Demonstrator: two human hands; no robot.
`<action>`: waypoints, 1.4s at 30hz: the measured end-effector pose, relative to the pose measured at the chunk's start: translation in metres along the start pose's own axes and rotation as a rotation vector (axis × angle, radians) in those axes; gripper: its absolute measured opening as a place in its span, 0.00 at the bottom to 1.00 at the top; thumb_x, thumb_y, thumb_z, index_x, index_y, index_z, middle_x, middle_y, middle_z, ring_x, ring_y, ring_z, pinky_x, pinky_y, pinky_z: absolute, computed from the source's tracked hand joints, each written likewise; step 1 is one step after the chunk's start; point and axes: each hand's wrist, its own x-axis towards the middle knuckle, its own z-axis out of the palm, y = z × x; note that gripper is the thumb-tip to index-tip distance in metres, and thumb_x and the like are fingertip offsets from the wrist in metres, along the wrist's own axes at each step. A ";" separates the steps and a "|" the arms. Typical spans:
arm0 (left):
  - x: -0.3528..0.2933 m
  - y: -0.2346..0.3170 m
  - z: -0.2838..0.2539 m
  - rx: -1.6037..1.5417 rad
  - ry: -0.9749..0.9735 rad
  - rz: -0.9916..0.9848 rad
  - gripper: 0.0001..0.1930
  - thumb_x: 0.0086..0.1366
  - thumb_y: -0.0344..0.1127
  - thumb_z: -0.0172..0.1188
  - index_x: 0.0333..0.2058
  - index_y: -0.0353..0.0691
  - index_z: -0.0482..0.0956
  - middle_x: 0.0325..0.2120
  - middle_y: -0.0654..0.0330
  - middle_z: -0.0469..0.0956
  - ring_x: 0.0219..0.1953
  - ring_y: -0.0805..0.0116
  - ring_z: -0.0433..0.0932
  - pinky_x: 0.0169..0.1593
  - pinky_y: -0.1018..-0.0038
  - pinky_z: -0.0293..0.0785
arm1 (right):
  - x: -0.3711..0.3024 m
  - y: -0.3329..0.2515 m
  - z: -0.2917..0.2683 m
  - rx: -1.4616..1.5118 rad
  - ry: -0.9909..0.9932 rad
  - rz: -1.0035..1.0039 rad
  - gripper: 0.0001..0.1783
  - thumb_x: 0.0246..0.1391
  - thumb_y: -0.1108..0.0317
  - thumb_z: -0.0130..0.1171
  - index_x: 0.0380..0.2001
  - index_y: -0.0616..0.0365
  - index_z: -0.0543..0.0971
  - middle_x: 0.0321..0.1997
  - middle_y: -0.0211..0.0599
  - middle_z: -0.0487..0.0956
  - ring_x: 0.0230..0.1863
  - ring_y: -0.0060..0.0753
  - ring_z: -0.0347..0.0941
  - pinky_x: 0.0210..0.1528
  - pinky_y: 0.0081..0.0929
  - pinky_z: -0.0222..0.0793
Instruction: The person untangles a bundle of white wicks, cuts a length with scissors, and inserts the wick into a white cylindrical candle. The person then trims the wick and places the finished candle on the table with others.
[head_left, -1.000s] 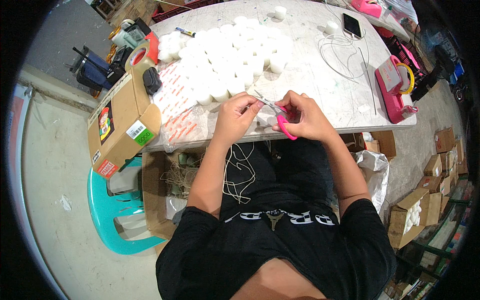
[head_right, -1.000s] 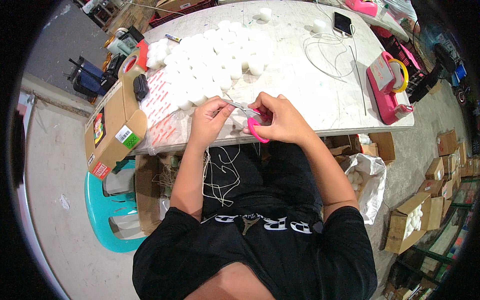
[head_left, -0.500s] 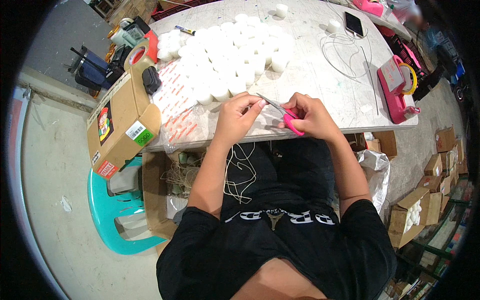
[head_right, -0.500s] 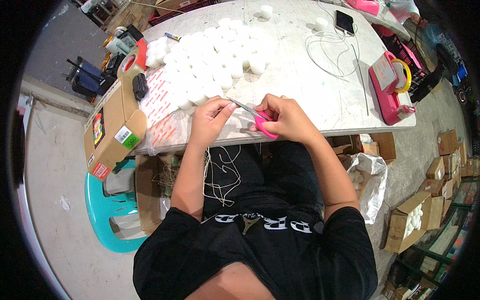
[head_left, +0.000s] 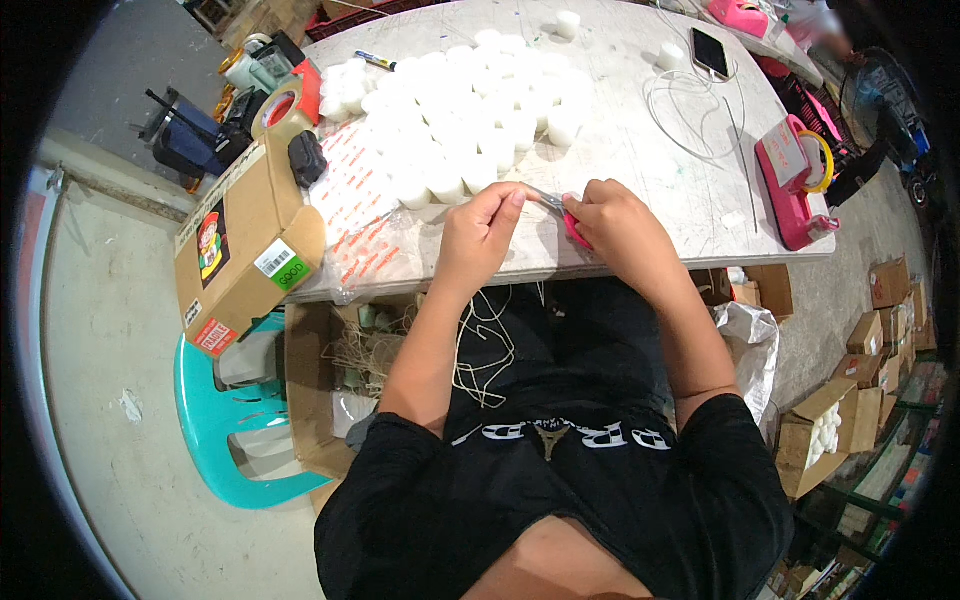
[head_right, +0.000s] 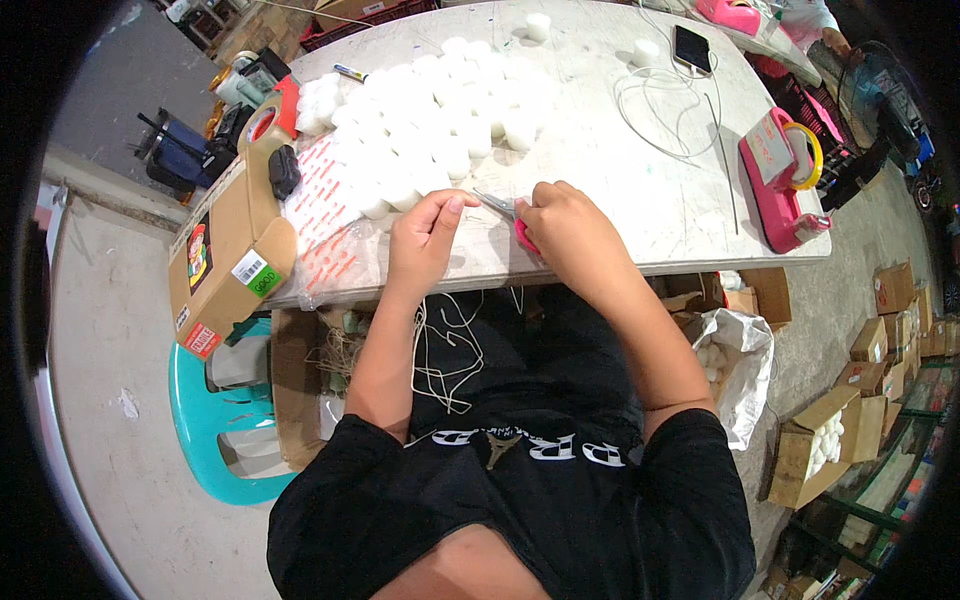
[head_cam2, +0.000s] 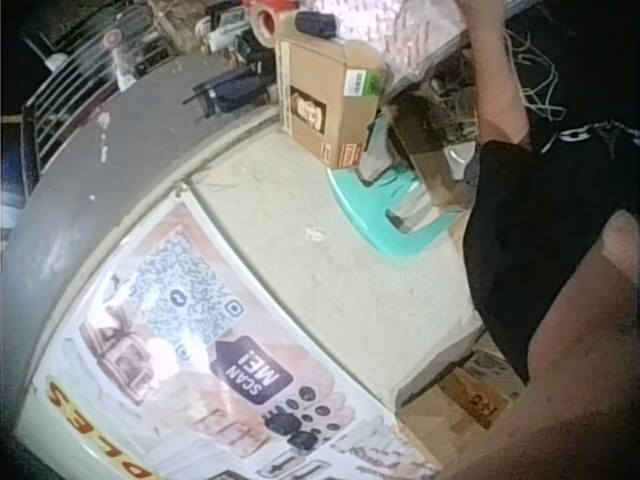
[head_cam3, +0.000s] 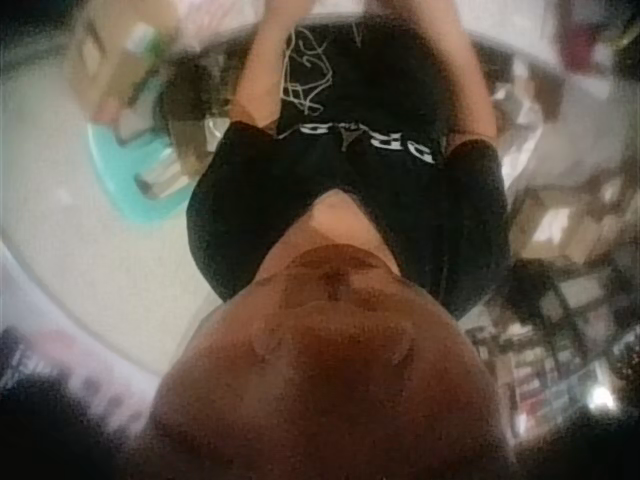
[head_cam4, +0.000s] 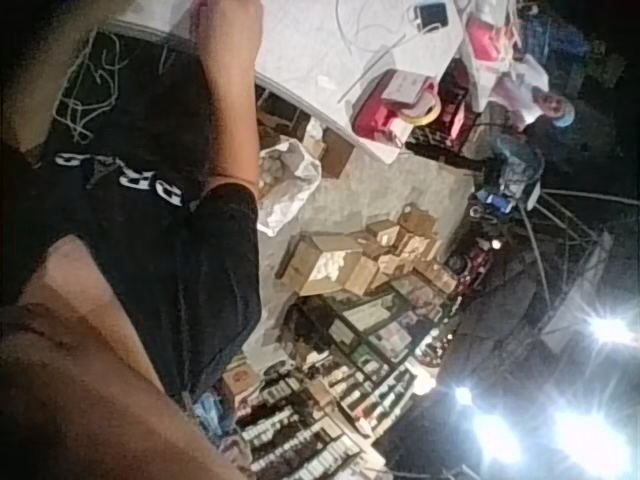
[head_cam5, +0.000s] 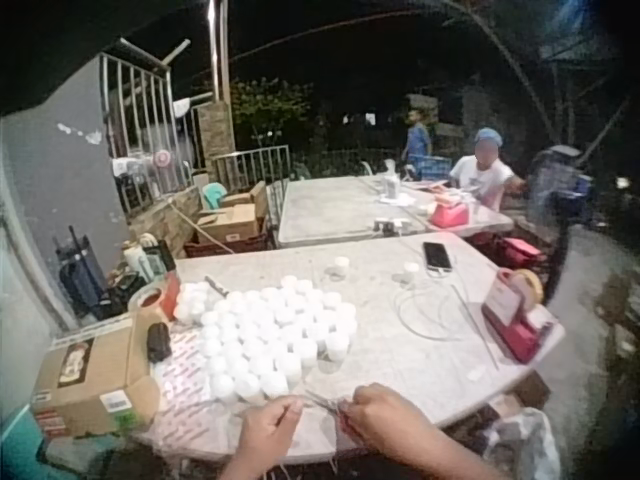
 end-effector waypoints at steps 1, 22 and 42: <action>-0.001 -0.002 -0.001 0.007 -0.017 0.014 0.14 0.68 0.40 0.50 0.35 0.36 0.79 0.20 0.69 0.72 0.21 0.85 0.62 0.27 0.85 0.60 | 0.002 0.000 -0.001 -0.003 -0.032 -0.020 0.10 0.47 0.73 0.55 0.33 0.61 0.81 0.27 0.42 0.74 0.34 0.43 0.72 0.39 0.34 0.69; -0.013 -0.020 -0.034 -0.195 0.440 0.105 0.14 0.70 0.36 0.43 0.29 0.34 0.71 0.23 0.65 0.71 0.24 0.80 0.65 0.29 0.81 0.64 | 0.078 -0.071 0.055 0.055 0.296 -0.234 0.13 0.43 0.64 0.58 0.34 0.57 0.75 0.35 0.37 0.73 0.38 0.38 0.67 0.41 0.32 0.60; 0.111 0.058 0.064 0.073 -0.261 0.215 0.15 0.69 0.43 0.44 0.36 0.38 0.74 0.22 0.48 0.75 0.24 0.52 0.74 0.31 0.66 0.69 | 0.060 0.096 -0.027 0.224 0.510 0.261 0.18 0.40 0.65 0.66 0.36 0.59 0.74 0.36 0.46 0.77 0.38 0.49 0.74 0.41 0.35 0.70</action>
